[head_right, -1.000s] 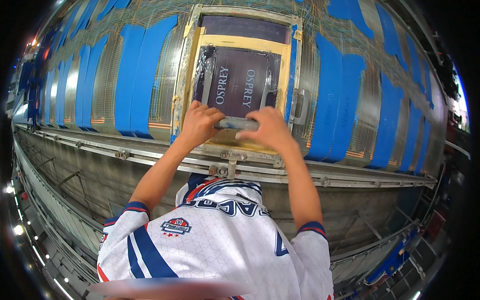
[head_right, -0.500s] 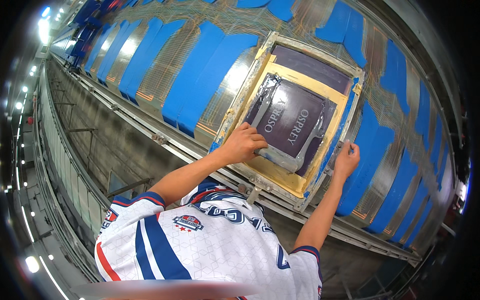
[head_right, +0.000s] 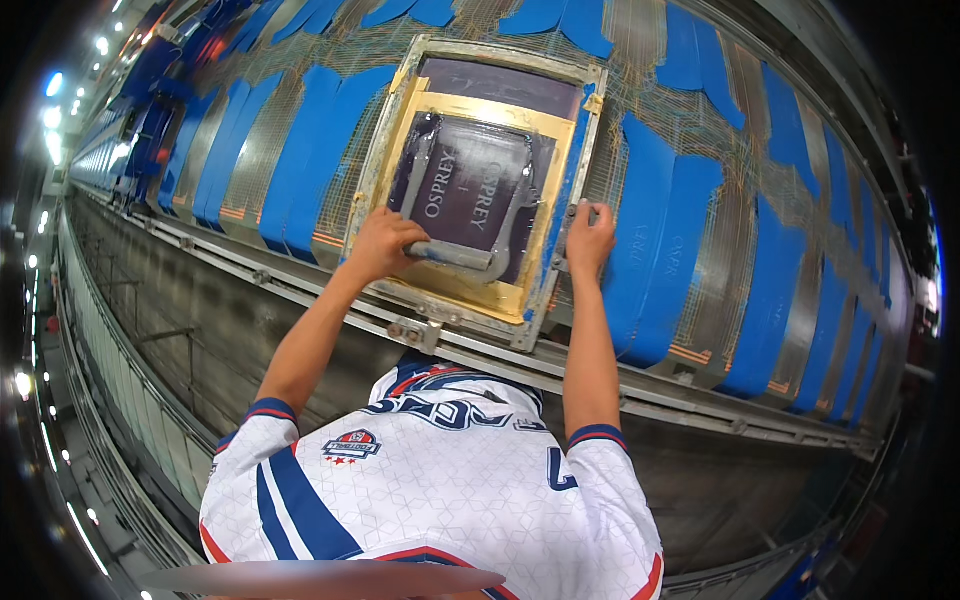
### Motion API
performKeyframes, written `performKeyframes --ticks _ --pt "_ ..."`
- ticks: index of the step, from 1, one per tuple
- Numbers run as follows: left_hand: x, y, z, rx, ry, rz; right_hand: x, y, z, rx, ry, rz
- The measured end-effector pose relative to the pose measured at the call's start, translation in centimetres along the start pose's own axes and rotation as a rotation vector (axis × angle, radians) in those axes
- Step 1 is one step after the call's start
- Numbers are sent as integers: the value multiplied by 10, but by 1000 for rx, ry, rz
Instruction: The person uses a squeegee to pull dark ink across a screen-printing frame labeled 'OSPREY' mounted over a blue fabric surface. The person repeatedly repositions the squeegee and pulls it across the same area multiple times. A second person is visible nearby but does not assist with the printing action.
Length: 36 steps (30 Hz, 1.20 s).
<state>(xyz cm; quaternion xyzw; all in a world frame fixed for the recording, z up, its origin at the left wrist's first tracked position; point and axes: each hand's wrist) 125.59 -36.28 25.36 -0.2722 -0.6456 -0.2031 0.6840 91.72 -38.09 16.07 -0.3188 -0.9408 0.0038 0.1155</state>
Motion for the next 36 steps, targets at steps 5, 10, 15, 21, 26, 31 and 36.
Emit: performKeyframes --ticks 5,10,15,21,26,31,36 --pt "9 29 6 -62 52 -18 -4 2 3 -19 68 45" --pt "-2 -8 -14 -74 46 -151 -3 -11 23 -93 228 -56" --pt "-18 -114 -74 -3 129 -203 -1 -37 -13 228 359 -296" --pt "-11 -200 -104 -35 64 -201 -96 -83 -130 241 385 -864" --pt "-28 -180 -90 -71 90 -29 -109 -66 -91 346 550 -898" --pt "-12 -40 -26 -26 125 -77 -51 57 -98 439 436 -982" --pt "-4 -45 -25 -69 133 -135 -43 56 -100 395 455 -1021"
Point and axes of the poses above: each hand's wrist, its own y-axis away from the middle knuckle, its own x-axis out of the back of the hand, z = x × y, and after that the axes turned 15 degrees about -y, right-handed
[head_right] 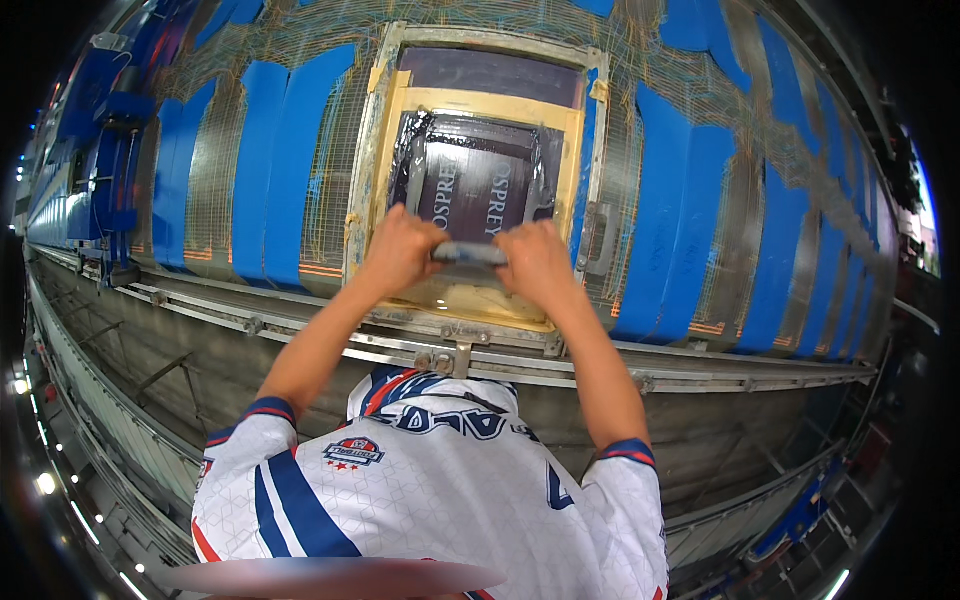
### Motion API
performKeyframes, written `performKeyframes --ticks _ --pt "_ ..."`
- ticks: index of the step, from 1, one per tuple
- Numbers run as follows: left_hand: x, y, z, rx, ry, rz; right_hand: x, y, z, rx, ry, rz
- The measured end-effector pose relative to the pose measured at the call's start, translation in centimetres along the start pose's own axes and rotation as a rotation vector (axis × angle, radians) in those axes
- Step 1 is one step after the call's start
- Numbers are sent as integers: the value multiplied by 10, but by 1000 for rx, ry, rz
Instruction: The person uses a squeegee to pull dark ink across a screen-printing frame labeled 'OSPREY' mounted over a blue fabric surface. The person repeatedly repositions the squeegee and pulls it across the same area multiple times. A second person is visible nearby but does not assist with the printing action.
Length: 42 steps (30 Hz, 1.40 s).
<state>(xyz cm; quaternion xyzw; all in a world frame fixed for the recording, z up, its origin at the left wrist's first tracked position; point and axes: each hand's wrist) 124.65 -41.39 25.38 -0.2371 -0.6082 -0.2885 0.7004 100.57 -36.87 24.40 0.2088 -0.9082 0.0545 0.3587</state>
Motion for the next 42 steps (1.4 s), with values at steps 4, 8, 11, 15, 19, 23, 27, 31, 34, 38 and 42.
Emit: performKeyframes --ticks 4,8,11,15,19,23,27,31,34,38,42 --pt "13 -98 -52 56 -52 0 57 -85 38 -1 88 75" --pt "21 -160 -90 4 -167 74 83 -143 63 -106 52 84" --pt "13 -152 -99 37 -145 39 74 -152 65 -72 72 52" --pt "5 -88 -46 72 81 118 31 -75 63 46 110 119" --pt "-34 6 18 33 -17 278 -11 18 10 -29 47 7" --pt "-5 52 38 154 270 450 -17 42 -27 -34 77 77" --pt "37 125 -38 354 664 348 -16 42 -18 -120 92 92" --pt "81 276 -162 1136 362 824 -18 34 -6 -106 102 118" --pt "99 405 -271 1390 -180 847 -19 33 -4 -128 102 133" --pt "111 507 -357 1535 -391 513 -23 32 -7 -119 130 141" --pt "105 501 -394 1439 -354 362 -16 43 9 -98 179 136"
Point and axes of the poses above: each hand's wrist, its own y-axis away from the middle knuckle, its own x-axis out of the back of the hand, z = x × y, and after that the axes turned 15 degrees about -y, right-handed
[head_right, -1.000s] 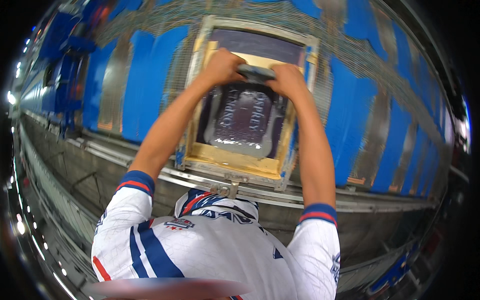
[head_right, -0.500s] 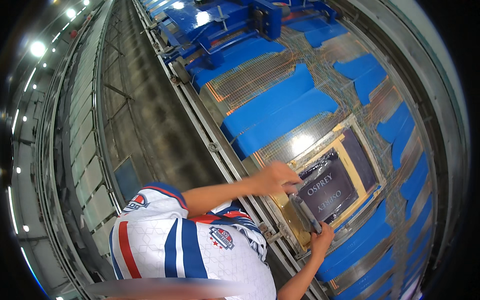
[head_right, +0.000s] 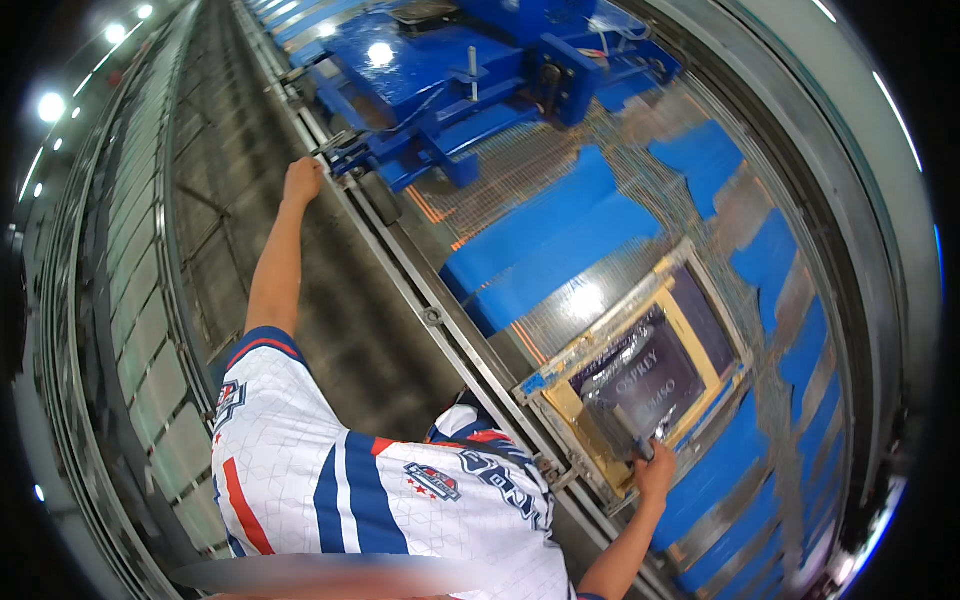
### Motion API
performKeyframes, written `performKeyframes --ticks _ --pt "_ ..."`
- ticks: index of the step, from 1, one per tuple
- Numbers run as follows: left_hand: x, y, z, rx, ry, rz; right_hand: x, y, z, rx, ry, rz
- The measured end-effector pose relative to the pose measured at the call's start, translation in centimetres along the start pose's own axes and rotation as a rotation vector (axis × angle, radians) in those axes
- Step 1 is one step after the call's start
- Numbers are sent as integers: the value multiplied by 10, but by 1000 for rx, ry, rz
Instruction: The person uses a squeegee to pull dark ink across a screen-printing frame labeled 'OSPREY' mounted over a blue fabric surface. The person repeatedly repositions the squeegee and pulls it across the same area multiple times. A second person is visible nearby but does not assist with the printing action.
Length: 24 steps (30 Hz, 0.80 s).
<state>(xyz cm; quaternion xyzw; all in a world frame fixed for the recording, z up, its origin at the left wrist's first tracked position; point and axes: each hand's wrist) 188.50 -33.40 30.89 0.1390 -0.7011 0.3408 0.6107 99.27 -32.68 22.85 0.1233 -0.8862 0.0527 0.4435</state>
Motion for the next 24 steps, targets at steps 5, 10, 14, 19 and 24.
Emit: performKeyframes --ticks 5,10,14,19,24 --pt "-23 -19 -71 -197 -235 45 -7 -17 -6 -83 -29 -62" --pt "66 41 57 -119 -517 -411 4 -3 -16 -142 -17 -22" --pt "141 158 208 -268 143 -232 -1 -2 -11 -64 -31 -7" --pt "110 317 409 -1121 636 -169 2 -9 -9 -1 -66 -58" --pt "63 379 503 -1430 281 -220 22 -30 20 -68 -277 309"
Point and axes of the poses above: each hand's wrist, its own y-axis away from the middle knuckle, its own x-axis out of the back of the hand, z = x × y, and after that the axes turned 15 degrees about -y, right-handed
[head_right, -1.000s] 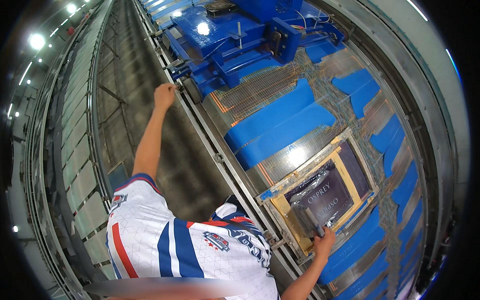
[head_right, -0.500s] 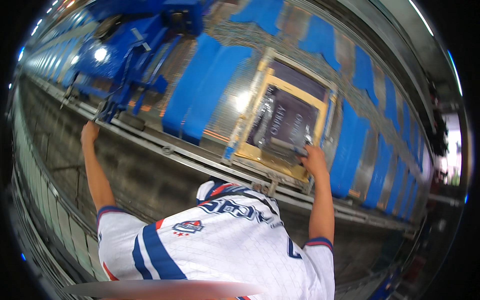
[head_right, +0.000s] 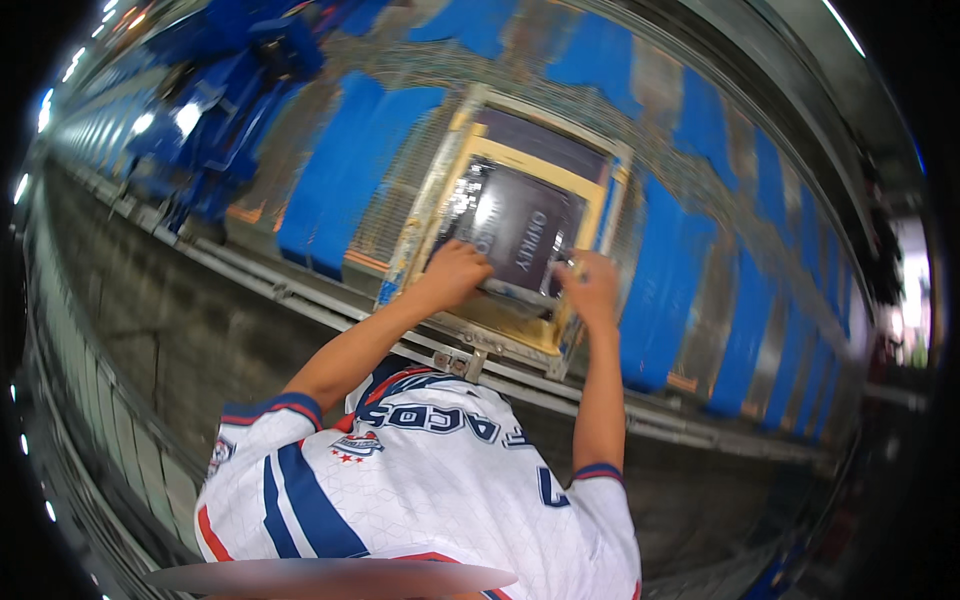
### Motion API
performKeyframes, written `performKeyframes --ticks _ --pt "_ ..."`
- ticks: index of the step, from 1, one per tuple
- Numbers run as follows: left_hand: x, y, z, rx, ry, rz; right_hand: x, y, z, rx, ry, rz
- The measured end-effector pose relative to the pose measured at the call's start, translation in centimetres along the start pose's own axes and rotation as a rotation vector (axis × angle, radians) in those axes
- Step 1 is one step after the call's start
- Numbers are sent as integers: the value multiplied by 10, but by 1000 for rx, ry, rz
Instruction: The person uses a squeegee to pull dark ink across a screen-printing frame labeled 'OSPREY' mounted over a blue fabric surface. The person repeatedly repositions the squeegee and pulls it across the same area multiple times. A second person is visible nearby but does not assist with the printing action.
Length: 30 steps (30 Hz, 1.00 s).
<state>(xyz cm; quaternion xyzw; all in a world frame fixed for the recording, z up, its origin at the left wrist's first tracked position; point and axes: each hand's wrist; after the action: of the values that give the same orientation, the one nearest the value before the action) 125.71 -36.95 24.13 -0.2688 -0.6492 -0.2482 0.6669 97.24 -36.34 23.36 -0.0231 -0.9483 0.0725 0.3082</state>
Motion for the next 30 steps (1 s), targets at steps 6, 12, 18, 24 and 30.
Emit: performKeyframes --ticks 6,12,18,24,30 --pt "-14 -5 9 8 -20 15 -9 -17 140 -388 -9 482" --pt "-10 12 1 54 17 82 11 -44 97 -394 -161 482" --pt "19 46 -71 91 59 120 -49 -55 26 -239 -235 527" --pt "34 121 -229 29 -1 62 -207 -85 -72 -282 -371 576" --pt "57 179 -275 6 -39 79 -254 -96 -120 -297 -332 576"
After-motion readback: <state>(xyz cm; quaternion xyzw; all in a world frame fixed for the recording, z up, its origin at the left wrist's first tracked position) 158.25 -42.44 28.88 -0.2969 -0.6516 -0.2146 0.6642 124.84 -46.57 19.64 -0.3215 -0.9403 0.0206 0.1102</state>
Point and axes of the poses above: each hand's wrist, its own y-axis away from the middle knuckle, its own x-axis out of the back of the hand, z = x × y, and after that the axes turned 15 degrees about -y, right-handed
